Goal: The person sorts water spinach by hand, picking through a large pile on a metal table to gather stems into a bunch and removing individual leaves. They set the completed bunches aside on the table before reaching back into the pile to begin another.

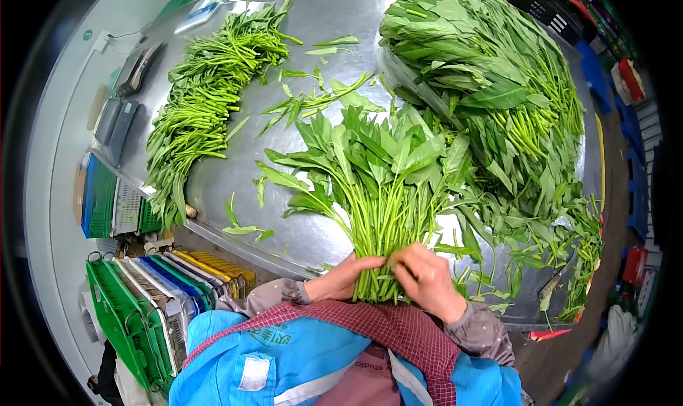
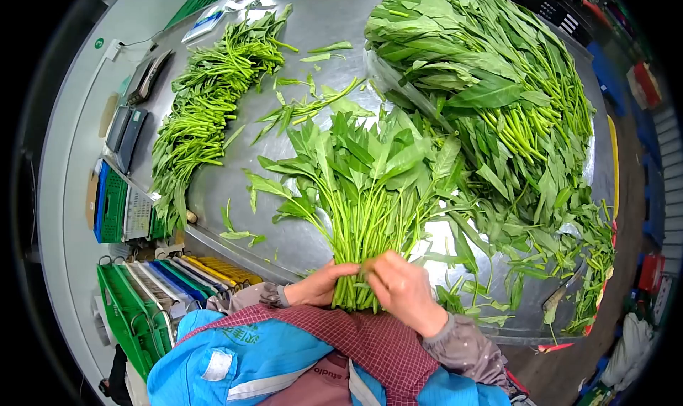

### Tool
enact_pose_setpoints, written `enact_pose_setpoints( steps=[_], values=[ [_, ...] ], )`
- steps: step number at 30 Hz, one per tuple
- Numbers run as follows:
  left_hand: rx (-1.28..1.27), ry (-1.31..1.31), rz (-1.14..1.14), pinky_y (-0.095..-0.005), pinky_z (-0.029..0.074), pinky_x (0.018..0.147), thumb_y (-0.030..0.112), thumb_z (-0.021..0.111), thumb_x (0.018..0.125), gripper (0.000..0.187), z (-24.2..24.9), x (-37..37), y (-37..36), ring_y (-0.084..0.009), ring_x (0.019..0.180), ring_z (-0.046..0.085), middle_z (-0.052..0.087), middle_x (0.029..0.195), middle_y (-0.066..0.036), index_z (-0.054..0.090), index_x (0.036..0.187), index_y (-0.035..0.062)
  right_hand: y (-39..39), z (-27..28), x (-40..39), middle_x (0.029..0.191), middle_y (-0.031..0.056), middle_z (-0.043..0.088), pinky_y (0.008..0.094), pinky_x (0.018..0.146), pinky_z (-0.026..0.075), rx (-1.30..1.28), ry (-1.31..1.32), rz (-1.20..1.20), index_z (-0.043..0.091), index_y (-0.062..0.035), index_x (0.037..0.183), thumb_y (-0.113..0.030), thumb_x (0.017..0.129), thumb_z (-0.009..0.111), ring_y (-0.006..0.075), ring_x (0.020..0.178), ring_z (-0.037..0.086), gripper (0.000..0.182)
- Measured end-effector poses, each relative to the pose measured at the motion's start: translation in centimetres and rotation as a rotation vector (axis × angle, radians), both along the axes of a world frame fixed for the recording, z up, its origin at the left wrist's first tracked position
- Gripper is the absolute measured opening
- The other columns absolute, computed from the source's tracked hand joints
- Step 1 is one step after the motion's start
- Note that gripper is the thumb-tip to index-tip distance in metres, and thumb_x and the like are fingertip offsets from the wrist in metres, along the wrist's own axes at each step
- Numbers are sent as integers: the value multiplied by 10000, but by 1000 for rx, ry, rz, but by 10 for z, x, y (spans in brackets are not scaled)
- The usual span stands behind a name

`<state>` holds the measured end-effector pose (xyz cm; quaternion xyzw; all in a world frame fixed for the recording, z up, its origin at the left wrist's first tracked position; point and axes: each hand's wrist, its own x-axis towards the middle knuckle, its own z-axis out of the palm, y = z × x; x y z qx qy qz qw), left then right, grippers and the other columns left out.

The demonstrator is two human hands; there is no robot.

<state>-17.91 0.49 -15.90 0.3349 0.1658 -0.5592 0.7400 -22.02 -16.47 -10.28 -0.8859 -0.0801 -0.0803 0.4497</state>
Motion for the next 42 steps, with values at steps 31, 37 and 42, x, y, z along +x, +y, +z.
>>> enact_pose_setpoints(
  steps=[31, 37, 42],
  values=[
    [287, -328, -116, -384, 377, 893, 88, 644, 720, 505, 5, 3, -15, -203, 1035, 462, 499, 1098, -87, 412, 1166, 45, -4, -26, 5, 548, 161, 551, 421, 472, 443, -104, 359, -190, 538, -41, 831, -261, 757, 536, 318, 514, 569, 232],
    [300, -231, -48, -339, 433, 804, 47, 627, 716, 408, 1, -1, -16, -165, 890, 527, 558, 968, -63, 478, 1096, 32, -2, -24, -6, 506, 163, 507, 424, 450, 433, -116, 304, -41, 453, -11, 770, -225, 767, 543, 323, 488, 552, 233],
    [331, -288, -25, -339, 432, 812, 36, 617, 714, 388, 7, -1, -17, -163, 882, 523, 554, 967, -59, 485, 1079, 40, -2, -22, -9, 518, 174, 506, 419, 443, 432, -51, 293, -11, 449, 0, 790, -199, 775, 539, 328, 486, 547, 219]
  ],
)
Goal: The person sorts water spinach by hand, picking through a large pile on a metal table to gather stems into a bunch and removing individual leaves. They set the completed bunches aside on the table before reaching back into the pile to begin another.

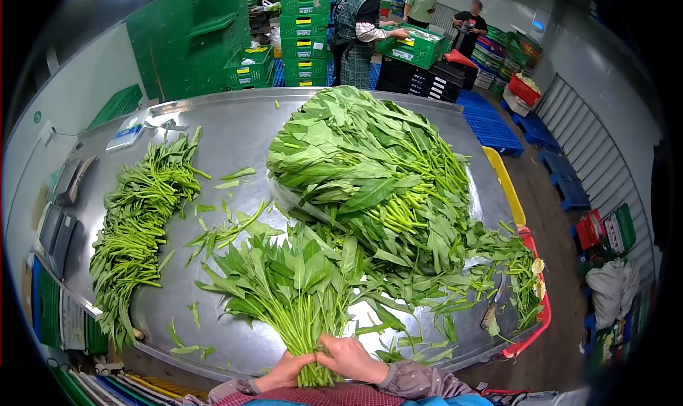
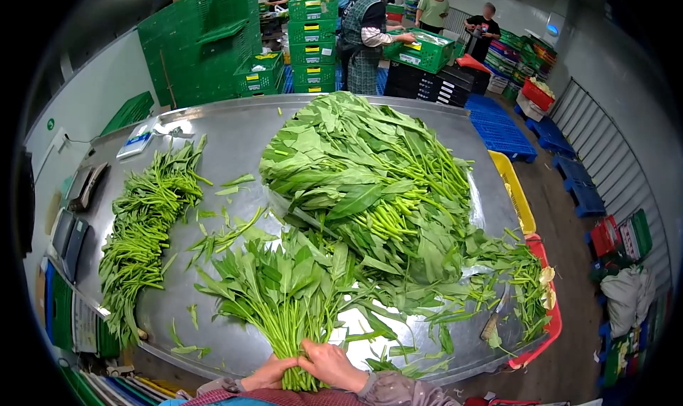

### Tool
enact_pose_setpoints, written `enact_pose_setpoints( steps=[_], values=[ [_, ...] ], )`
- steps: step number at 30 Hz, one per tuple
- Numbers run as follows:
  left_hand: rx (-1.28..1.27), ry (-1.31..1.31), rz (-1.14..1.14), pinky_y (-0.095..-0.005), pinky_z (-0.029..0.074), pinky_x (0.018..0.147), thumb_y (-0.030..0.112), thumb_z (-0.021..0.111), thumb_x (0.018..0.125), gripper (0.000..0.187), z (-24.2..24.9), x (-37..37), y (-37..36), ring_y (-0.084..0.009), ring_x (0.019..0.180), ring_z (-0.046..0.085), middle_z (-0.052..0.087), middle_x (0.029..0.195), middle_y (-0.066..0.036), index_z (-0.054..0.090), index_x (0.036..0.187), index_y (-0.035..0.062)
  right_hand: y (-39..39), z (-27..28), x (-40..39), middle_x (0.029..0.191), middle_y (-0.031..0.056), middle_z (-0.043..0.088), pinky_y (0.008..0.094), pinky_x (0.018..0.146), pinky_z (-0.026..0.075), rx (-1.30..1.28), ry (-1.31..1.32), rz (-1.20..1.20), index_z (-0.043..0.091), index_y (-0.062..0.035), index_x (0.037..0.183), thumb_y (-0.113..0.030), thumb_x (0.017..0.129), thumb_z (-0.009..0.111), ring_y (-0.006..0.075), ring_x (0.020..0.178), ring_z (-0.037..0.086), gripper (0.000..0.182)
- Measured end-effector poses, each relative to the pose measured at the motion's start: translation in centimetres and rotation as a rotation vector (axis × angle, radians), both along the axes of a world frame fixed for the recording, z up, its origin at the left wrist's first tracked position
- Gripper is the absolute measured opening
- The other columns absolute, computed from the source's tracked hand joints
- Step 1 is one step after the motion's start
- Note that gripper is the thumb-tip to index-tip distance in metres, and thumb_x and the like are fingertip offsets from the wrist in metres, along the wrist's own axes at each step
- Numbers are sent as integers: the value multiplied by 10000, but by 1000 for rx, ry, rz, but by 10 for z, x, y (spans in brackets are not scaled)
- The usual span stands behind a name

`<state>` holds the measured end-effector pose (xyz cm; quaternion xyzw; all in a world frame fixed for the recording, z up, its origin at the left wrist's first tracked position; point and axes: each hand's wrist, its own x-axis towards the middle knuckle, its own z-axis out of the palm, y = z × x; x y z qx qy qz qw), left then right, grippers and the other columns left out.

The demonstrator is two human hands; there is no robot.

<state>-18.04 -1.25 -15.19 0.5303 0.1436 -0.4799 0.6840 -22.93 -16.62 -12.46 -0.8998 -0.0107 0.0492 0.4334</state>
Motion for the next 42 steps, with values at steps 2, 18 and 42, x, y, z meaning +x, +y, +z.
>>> enact_pose_setpoints(
  steps=[2, 18, 42],
  values=[
    [21, 7, -20, -342, 432, 817, 45, 621, 714, 388, 0, 0, 1, -162, 887, 522, 552, 973, -57, 484, 1077, 42, 0, 0, -1, 529, 179, 511, 419, 445, 431, 24, 9, 8, 450, 2, 801, -191, 777, 537, 331, 490, 547, 214],
    [1, 48, -70, -347, 427, 831, 49, 630, 715, 568, -6, 3, 3, -187, 989, 479, 480, 1101, -65, 352, 1210, 74, 2, -5, -3, 555, 145, 538, 386, 419, 425, -79, -158, -69, 453, -24, 769, -174, 777, 557, 303, 477, 549, 183],
    [-317, 317, -20, -395, 475, 813, 77, 563, 781, 458, 4, 3, 7, -233, 972, 536, 518, 1101, -110, 392, 1206, 50, -105, 29, -34, 917, 131, 568, 273, 560, 435, -278, -100, -529, 479, -57, 1100, -61, 742, 553, 179, 641, 546, 366]
  ],
)
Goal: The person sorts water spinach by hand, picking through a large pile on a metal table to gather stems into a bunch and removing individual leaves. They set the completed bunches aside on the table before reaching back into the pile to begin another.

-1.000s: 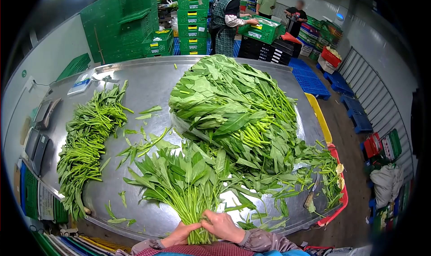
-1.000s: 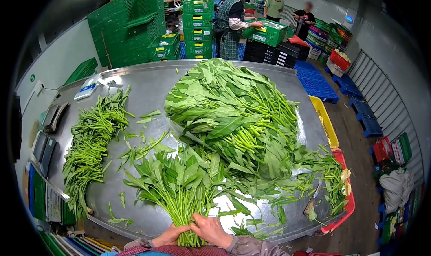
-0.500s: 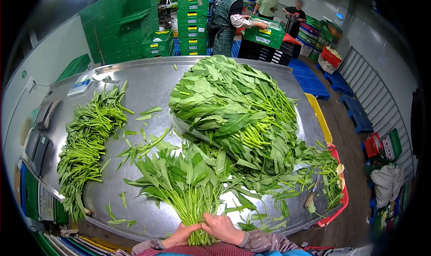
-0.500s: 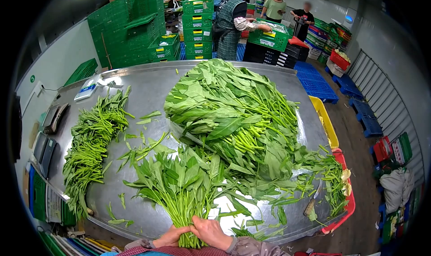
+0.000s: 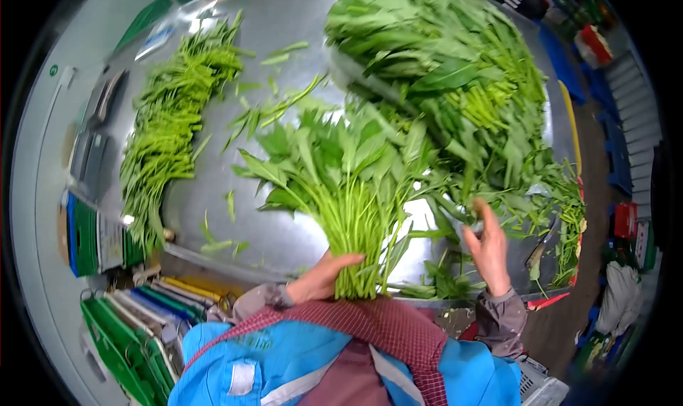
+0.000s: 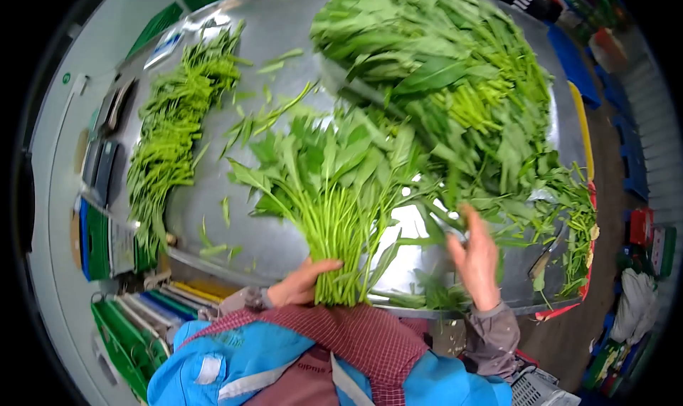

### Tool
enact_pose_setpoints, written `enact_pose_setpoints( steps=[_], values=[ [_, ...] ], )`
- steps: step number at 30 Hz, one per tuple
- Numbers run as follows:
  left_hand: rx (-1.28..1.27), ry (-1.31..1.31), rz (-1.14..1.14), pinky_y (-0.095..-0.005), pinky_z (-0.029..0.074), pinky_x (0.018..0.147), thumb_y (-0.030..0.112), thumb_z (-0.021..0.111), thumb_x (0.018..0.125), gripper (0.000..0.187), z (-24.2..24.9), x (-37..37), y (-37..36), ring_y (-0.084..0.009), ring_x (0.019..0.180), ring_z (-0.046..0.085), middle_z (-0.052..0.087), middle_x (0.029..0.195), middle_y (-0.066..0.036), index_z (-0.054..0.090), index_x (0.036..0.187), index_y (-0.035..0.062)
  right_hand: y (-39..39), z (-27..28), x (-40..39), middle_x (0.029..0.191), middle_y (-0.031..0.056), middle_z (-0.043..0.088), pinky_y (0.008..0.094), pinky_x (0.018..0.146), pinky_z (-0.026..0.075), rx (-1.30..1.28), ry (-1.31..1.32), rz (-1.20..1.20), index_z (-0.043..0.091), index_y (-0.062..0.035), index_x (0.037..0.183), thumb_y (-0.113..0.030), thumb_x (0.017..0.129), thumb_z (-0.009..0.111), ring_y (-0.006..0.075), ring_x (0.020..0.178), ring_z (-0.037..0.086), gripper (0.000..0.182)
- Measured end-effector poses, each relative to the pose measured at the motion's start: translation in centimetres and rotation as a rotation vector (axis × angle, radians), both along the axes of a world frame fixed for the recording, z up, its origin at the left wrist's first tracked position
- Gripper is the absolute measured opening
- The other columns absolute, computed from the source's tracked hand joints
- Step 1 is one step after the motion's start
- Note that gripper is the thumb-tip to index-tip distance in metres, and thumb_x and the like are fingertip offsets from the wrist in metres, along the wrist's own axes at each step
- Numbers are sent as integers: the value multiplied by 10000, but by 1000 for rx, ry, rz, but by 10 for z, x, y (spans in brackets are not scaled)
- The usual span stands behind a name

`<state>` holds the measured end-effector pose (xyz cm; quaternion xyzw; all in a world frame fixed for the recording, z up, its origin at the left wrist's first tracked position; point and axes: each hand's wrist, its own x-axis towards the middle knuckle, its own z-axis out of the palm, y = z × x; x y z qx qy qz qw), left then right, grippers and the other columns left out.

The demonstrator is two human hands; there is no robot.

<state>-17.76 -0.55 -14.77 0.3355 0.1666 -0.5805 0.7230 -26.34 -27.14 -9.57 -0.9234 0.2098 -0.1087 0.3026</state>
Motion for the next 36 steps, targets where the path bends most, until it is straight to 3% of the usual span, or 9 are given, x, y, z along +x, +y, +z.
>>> enact_pose_setpoints(
  steps=[1, 4, 8, 11, 18, 24, 28, 30, 36],
  values=[
    [34, -40, 14, -392, 476, 809, 73, 562, 778, 454, -6, -3, 2, -234, 965, 540, 520, 1098, -114, 397, 1201, 46, 4, -1, -7, 948, 200, 569, 364, 618, 460, -385, 216, -112, 477, -39, 1130, -93, 736, 556, 317, 684, 574, 406],
    [12, -30, 23, -378, 488, 793, 76, 557, 776, 453, -3, 3, 2, -229, 951, 548, 517, 1095, -117, 390, 1195, 32, 22, -13, -13, 940, 204, 573, 372, 607, 463, -112, 69, 57, 471, -8, 1122, -122, 753, 560, 352, 660, 561, 397],
    [-75, 20, 7, -363, 501, 776, 88, 547, 781, 433, -4, 3, 4, -220, 930, 559, 524, 1074, -113, 395, 1180, 16, 71, -46, 3, 831, 128, 607, 287, 562, 439, 953, 401, 190, 494, 37, 1048, -192, 833, 526, 174, 628, 565, 315],
    [-44, 16, -3, -364, 484, 796, 92, 543, 790, 431, -6, 2, 8, -226, 957, 547, 520, 1094, -115, 398, 1190, 20, 98, -76, 13, 764, 77, 595, 245, 535, 406, 1209, 187, 67, 497, 51, 1017, -210, 850, 511, 97, 636, 529, 310],
    [-101, 160, -40, -399, 437, 856, 99, 542, 792, 460, -16, 3, 10, -250, 1005, 522, 504, 1141, -134, 381, 1216, 23, 95, -57, 15, 792, 80, 542, 268, 513, 386, 361, 87, 111, 417, -11, 1077, -243, 825, 537, 154, 577, 516, 363],
    [-170, 201, -65, -392, 454, 836, 138, 528, 808, 441, -26, 2, 13, -235, 978, 542, 522, 1119, -128, 390, 1209, 20, 87, -42, 30, 665, 32, 433, 273, 458, 326, 350, -33, 130, 443, 22, 1033, -127, 783, 582, 129, 491, 385, 323],
    [-233, 212, -69, -399, 432, 867, 139, 510, 810, 462, -24, 5, 13, -235, 1020, 521, 498, 1158, -135, 363, 1230, 12, 90, -51, 36, 561, 6, 439, 233, 438, 329, 654, 85, 180, 523, 36, 854, -110, 785, 595, 77, 484, 411, 177],
    [-353, 204, -73, -397, 409, 898, 145, 497, 810, 487, -12, 8, 9, -231, 1062, 494, 466, 1202, -137, 337, 1251, 13, 91, -58, 35, 585, -7, 479, 196, 450, 367, 1220, 75, 22, 514, 18, 817, -77, 810, 566, 62, 500, 454, 108],
    [-336, 208, -111, -390, 403, 908, 146, 499, 812, 491, -28, 7, 13, -225, 1078, 481, 456, 1216, -130, 336, 1256, 15, 96, -53, 24, 629, -2, 510, 173, 509, 391, 1282, 140, 63, 470, -15, 794, -62, 825, 546, 52, 561, 498, 94]
  ],
)
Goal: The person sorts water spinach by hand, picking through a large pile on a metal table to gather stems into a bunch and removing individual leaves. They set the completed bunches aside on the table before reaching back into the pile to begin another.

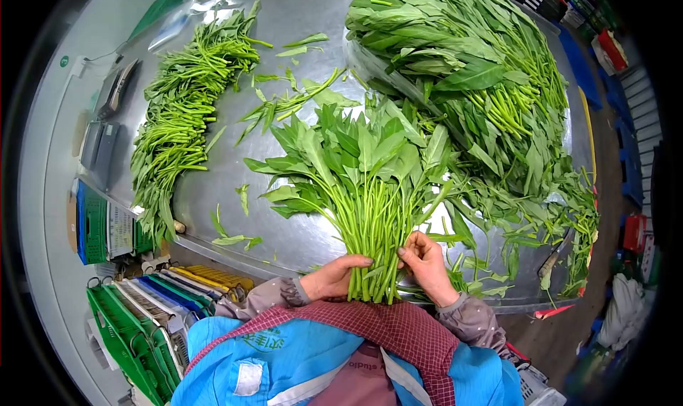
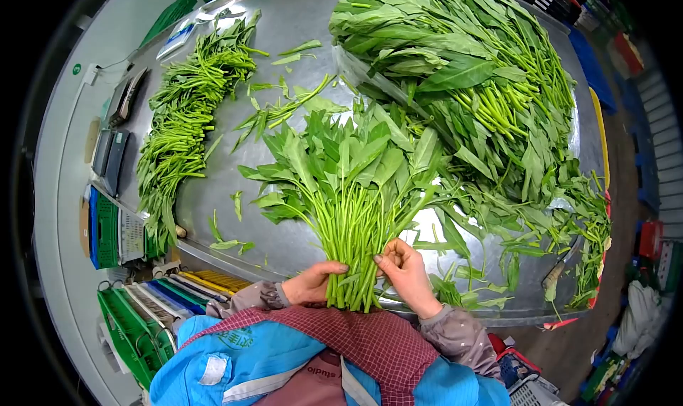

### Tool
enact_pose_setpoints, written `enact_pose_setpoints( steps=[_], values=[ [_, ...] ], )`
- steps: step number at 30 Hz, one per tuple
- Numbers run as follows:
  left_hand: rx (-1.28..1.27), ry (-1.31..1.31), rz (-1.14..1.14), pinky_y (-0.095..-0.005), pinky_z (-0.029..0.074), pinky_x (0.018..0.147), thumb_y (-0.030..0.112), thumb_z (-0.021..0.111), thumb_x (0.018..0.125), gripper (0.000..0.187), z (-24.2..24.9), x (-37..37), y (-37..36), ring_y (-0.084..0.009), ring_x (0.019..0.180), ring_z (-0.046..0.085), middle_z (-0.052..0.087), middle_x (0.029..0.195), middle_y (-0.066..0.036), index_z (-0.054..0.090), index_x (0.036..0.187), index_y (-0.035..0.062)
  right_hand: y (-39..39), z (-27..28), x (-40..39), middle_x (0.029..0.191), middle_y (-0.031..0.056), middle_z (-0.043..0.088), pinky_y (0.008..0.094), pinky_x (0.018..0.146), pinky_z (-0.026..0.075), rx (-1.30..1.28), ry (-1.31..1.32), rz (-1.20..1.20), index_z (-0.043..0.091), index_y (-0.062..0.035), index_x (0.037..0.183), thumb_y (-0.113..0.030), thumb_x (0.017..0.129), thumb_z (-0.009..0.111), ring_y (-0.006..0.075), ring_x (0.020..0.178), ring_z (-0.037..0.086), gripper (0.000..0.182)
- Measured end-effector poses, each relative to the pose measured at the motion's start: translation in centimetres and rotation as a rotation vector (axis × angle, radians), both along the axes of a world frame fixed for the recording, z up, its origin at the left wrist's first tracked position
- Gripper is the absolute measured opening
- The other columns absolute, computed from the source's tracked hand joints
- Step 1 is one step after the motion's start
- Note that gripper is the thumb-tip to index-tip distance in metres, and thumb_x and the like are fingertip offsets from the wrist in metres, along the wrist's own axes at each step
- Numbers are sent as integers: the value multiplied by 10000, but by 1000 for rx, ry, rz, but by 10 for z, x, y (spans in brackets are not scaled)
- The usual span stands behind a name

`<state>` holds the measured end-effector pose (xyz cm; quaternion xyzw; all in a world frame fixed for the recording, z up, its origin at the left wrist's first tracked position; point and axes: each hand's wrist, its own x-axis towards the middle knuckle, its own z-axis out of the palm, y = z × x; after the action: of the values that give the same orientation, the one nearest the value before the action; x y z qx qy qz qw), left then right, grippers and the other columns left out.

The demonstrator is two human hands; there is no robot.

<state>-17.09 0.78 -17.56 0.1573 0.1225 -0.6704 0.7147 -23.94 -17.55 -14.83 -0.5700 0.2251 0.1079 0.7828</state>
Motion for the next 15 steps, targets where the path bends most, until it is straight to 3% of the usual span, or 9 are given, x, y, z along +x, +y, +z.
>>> enact_pose_setpoints(
  steps=[3, 5, 6, 8, 9, 10, 12, 13, 15],
  values=[
    [93, 2, 3, -416, 392, 913, 135, 526, 799, 513, -3, -2, 1, -262, 1058, 489, 437, 1219, -162, 324, 1249, -5, 5, 1, 0, 623, 7, 495, 179, 501, 375, -64, -114, -2, 467, -9, 786, -61, 822, 542, 62, 535, 487, 98],
    [156, -58, -34, -411, 393, 914, 142, 538, 795, 506, -2, -3, 1, -257, 1054, 491, 447, 1205, -158, 342, 1237, -7, 5, 19, -2, 626, 21, 488, 204, 518, 383, -414, -180, 167, 472, -3, 762, -62, 792, 558, 73, 565, 492, 109],
    [218, -117, -72, -407, 393, 914, 149, 549, 791, 499, -2, -4, 2, -252, 1050, 494, 457, 1191, -154, 360, 1225, -9, 4, 24, -4, 626, 21, 488, 204, 518, 383, -413, -178, 167, 472, -3, 762, -62, 792, 558, 73, 565, 492, 109],
    [221, -105, -98, -400, 396, 913, 152, 550, 793, 488, 3, -2, 1, -244, 1052, 492, 470, 1174, -147, 371, 1216, -11, -2, 36, -11, 609, 22, 469, 235, 517, 382, -400, -370, 553, 477, 6, 736, -72, 755, 576, 88, 584, 487, 128],
    [223, -97, -126, -393, 398, 912, 156, 551, 794, 478, 5, -1, 1, -236, 1054, 490, 482, 1156, -140, 381, 1207, -14, -4, 52, -15, 635, -17, 458, 241, 495, 326, -282, -338, 466, 498, -36, 670, -51, 709, 593, 83, 542, 406, 104],
    [227, -91, -122, -393, 398, 912, 156, 551, 794, 478, 4, -1, 1, -236, 1054, 490, 482, 1156, -140, 381, 1207, -14, -12, 48, -18, 635, -17, 458, 241, 495, 326, -276, -334, 471, 498, -36, 670, -51, 709, 593, 83, 542, 406, 104],
    [105, -90, -33, -379, 412, 894, 172, 539, 810, 462, 1, -4, -2, -222, 1049, 494, 495, 1143, -130, 386, 1203, -16, -29, 44, -22, 723, -2, 508, 167, 507, 353, 488, -357, -244, 536, -44, 867, -61, 749, 568, 51, 565, 450, 123],
    [100, -103, -37, -377, 416, 888, 206, 530, 825, 466, 1, -5, -3, -215, 1051, 491, 493, 1146, -129, 381, 1210, -11, -29, 44, -24, 723, -2, 508, 167, 507, 353, 489, -348, -240, 536, -44, 867, -61, 749, 568, 51, 565, 450, 123],
    [105, -109, -23, -376, 415, 888, 230, 527, 829, 471, 8, -2, -6, -216, 1057, 486, 485, 1156, -129, 380, 1211, -3, -17, 60, -15, 717, -21, 497, 199, 523, 409, -109, -42, -146, 523, -26, 979, -104, 703, 648, 51, 594, 467, 312]
  ],
)
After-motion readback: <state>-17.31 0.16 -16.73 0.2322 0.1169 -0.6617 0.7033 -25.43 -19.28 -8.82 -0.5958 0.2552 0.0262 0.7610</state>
